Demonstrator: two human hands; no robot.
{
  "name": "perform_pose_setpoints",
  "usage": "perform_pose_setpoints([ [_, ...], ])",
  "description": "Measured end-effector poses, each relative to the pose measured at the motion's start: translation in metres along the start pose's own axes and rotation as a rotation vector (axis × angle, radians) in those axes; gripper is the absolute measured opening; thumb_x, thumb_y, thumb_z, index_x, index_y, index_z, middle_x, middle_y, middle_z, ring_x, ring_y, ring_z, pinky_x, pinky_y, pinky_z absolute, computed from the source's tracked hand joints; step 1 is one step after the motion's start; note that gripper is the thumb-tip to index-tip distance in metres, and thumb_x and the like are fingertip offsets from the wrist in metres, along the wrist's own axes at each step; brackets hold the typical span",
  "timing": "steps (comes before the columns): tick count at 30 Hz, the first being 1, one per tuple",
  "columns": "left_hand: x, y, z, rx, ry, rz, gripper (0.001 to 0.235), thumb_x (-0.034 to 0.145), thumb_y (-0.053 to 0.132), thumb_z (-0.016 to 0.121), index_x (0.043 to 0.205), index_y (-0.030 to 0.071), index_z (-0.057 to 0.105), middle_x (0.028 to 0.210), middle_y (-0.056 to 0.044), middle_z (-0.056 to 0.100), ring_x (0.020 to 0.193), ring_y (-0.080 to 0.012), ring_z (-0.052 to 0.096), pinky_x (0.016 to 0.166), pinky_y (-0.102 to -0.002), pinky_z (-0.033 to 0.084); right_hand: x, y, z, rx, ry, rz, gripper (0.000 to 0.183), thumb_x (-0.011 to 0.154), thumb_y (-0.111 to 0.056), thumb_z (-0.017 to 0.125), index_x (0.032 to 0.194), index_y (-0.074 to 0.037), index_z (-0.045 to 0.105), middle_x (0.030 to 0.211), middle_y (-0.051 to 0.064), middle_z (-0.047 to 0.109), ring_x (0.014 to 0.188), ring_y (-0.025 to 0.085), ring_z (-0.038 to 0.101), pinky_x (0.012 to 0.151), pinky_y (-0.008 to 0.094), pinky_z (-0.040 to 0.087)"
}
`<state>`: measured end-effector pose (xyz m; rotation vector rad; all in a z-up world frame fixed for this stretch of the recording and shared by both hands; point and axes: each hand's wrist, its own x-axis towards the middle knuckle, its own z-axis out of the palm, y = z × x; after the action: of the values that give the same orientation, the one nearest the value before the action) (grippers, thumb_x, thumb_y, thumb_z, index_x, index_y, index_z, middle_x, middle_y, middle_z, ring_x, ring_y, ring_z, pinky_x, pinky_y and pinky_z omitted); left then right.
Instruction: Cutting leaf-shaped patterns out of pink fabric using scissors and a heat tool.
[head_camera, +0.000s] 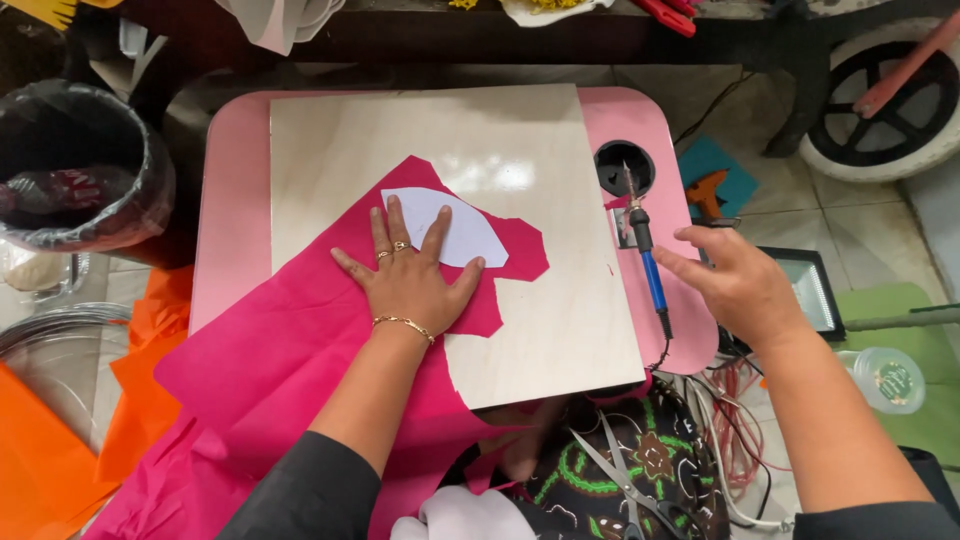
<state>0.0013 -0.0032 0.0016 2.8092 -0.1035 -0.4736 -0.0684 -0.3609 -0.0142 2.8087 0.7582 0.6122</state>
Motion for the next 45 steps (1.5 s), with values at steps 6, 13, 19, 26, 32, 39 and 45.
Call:
perform_pose_setpoints([
  [6, 0.001, -0.002, 0.006, 0.019, 0.026, -0.004, 0.074, 0.08, 0.07, 0.031, 0.146, 0.039, 0.018, 0.156, -0.011, -0.006, 0.143, -0.0303, -0.01, 0.097, -0.076, -0.006, 0.012, -0.005, 0.025, -0.016, 0.239, -0.101, 0.033, 0.089, 0.001, 0.063, 0.108, -0.025, 0.067, 0.115, 0.004, 0.054, 0.087, 0.019, 0.058, 0.072, 0.031, 0.054],
  [13, 0.001, -0.003, 0.009, 0.028, 0.054, 0.002, 0.072, 0.082, 0.069, 0.033, 0.146, 0.04, 0.02, 0.157, -0.014, -0.001, 0.144, -0.0318, -0.007, 0.096, -0.078, -0.001, 0.02, -0.009, 0.042, -0.011, 0.299, -0.129, 0.026, 0.093, -0.009, 0.057, 0.105, -0.028, 0.068, 0.108, 0.001, 0.055, 0.093, 0.017, 0.059, 0.078, 0.03, 0.053],
  [19, 0.001, -0.003, 0.009, 0.027, 0.061, 0.008, 0.072, 0.081, 0.069, 0.035, 0.146, 0.039, 0.021, 0.157, -0.014, -0.001, 0.144, -0.0329, -0.006, 0.095, -0.079, 0.002, 0.027, -0.009, 0.042, -0.021, 0.325, -0.183, 0.02, 0.093, -0.008, 0.056, 0.099, -0.021, 0.07, 0.105, 0.002, 0.059, 0.092, 0.016, 0.061, 0.08, 0.029, 0.054],
  [26, 0.001, -0.005, 0.009, 0.026, 0.095, 0.013, 0.072, 0.081, 0.069, 0.037, 0.145, 0.039, 0.024, 0.157, -0.01, -0.003, 0.144, -0.0323, -0.006, 0.096, -0.079, 0.001, 0.025, -0.009, 0.025, 0.065, 0.418, -0.193, 0.023, 0.094, -0.005, 0.054, 0.108, -0.012, 0.071, 0.11, 0.012, 0.063, 0.094, 0.027, 0.064, 0.082, 0.035, 0.056],
  [32, 0.0, -0.004, 0.001, -0.045, 0.043, 0.032, 0.075, 0.078, 0.066, 0.033, 0.145, 0.035, 0.02, 0.156, -0.005, -0.002, 0.141, -0.0307, -0.013, 0.097, -0.077, -0.007, 0.024, -0.019, -0.017, 0.114, 0.568, 0.012, 0.024, 0.089, 0.011, 0.081, 0.109, 0.014, 0.069, 0.112, 0.032, 0.062, 0.094, 0.04, 0.062, 0.087, 0.045, 0.054],
  [39, 0.002, -0.006, 0.007, -0.053, 0.052, 0.037, 0.08, 0.078, 0.066, 0.032, 0.146, 0.028, 0.019, 0.156, -0.005, -0.002, 0.141, -0.0307, -0.012, 0.098, -0.076, -0.007, 0.06, -0.053, -0.054, 0.725, 0.716, 0.303, 0.027, 0.105, -0.003, 0.053, 0.118, 0.018, 0.042, 0.116, 0.037, 0.043, 0.094, 0.047, 0.057, 0.082, 0.05, 0.056],
  [45, 0.003, -0.008, 0.01, -0.05, 0.08, 0.048, 0.081, 0.078, 0.066, 0.032, 0.146, 0.024, 0.019, 0.156, -0.006, -0.002, 0.141, -0.0305, -0.013, 0.098, -0.076, -0.007, 0.109, -0.086, -0.063, 0.966, 0.615, 0.415, 0.021, 0.105, -0.001, 0.051, 0.113, 0.018, 0.047, 0.104, 0.034, 0.054, 0.087, 0.041, 0.064, 0.079, 0.044, 0.058],
])
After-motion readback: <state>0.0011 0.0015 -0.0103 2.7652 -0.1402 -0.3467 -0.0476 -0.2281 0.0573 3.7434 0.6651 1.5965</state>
